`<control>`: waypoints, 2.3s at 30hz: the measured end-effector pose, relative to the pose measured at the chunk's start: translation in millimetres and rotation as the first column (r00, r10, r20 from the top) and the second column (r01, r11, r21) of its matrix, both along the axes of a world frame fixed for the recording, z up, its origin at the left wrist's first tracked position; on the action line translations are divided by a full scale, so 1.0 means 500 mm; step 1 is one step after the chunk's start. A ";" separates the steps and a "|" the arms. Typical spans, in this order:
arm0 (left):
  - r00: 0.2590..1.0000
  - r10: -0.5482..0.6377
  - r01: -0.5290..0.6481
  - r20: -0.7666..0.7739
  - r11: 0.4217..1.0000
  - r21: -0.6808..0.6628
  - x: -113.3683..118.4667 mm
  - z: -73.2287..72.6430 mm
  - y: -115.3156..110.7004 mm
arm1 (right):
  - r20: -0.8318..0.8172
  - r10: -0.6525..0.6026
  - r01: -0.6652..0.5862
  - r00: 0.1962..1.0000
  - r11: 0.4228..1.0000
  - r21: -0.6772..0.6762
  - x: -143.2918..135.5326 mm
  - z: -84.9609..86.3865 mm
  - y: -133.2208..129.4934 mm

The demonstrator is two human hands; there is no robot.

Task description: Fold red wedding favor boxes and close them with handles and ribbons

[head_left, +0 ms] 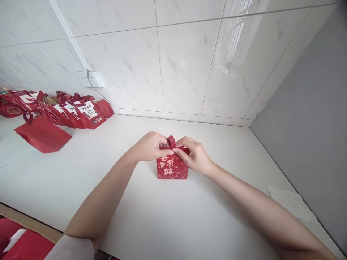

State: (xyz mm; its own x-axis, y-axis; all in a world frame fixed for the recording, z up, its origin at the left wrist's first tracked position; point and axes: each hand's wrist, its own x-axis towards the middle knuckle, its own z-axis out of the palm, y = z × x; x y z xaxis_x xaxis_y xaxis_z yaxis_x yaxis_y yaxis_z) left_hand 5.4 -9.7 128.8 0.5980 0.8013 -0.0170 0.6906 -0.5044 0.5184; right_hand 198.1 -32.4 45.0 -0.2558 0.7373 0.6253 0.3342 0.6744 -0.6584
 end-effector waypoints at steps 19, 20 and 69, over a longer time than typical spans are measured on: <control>0.976 0.136 -0.107 0.172 0.980 -0.166 -0.017 0.026 -0.012 | -0.314 0.246 -0.364 0.917 0.840 -0.402 0.043 0.041 0.011; 0.968 0.156 -0.129 0.196 0.981 -0.142 -0.014 0.025 -0.014 | -0.270 0.245 -0.341 0.931 0.847 -0.408 0.044 0.042 0.011; 0.993 0.060 -0.053 0.101 0.996 -0.078 0.008 0.015 -0.038 | -0.299 0.106 -0.165 0.948 0.970 -0.178 0.022 0.039 -0.006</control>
